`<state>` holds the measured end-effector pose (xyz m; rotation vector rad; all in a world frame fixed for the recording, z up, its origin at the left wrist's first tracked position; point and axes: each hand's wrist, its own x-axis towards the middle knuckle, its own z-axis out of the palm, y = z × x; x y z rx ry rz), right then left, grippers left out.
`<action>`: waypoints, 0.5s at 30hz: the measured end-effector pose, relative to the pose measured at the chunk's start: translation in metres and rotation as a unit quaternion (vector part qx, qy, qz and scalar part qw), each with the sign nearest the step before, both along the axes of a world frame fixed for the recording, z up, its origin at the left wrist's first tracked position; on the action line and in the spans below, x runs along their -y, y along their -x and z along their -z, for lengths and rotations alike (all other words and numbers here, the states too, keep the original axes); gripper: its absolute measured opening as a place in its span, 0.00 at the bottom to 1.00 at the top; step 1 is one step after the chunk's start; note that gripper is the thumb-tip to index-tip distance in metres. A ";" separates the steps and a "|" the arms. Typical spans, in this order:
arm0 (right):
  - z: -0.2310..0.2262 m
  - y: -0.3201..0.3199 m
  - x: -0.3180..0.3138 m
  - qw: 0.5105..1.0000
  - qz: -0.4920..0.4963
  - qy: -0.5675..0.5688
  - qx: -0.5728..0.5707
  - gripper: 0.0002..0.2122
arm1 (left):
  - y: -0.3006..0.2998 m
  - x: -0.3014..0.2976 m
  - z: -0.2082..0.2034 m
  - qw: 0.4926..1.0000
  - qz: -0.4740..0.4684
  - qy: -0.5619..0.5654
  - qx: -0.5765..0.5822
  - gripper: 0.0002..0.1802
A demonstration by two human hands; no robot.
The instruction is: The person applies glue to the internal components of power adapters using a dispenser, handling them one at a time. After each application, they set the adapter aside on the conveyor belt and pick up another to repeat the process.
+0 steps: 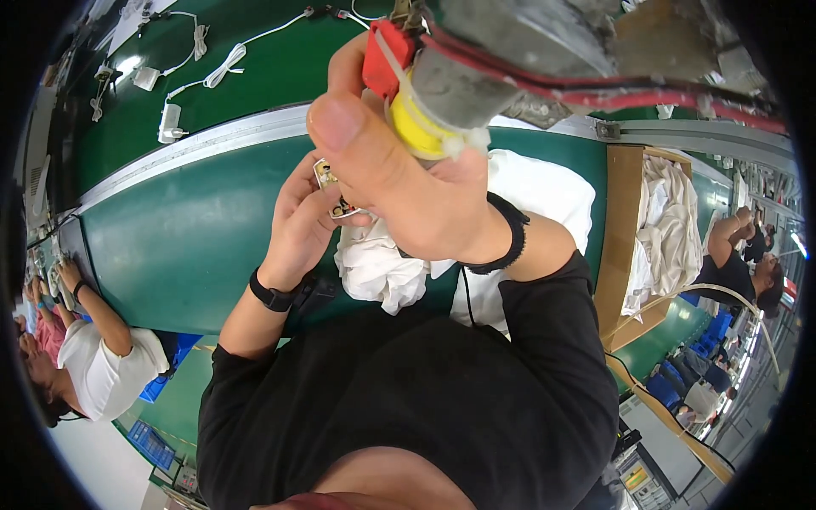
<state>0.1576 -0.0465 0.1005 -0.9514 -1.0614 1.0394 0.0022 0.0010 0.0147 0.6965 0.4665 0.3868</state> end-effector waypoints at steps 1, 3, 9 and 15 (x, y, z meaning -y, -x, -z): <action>0.001 0.000 0.000 1.000 0.000 0.000 0.000 0.16 | 0.000 -0.001 0.001 1.000 0.005 0.002 0.002 0.22; 0.002 0.001 -0.001 1.000 0.010 0.002 -0.010 0.17 | 0.000 -0.002 0.002 1.000 0.016 0.006 0.007 0.22; -0.002 0.004 0.000 0.999 0.023 0.009 -0.028 0.18 | 0.000 -0.001 -0.001 1.000 0.020 0.010 0.016 0.23; -0.021 0.001 0.001 0.999 -0.006 0.042 0.006 0.21 | -0.001 -0.003 0.000 0.999 0.029 0.011 0.025 0.24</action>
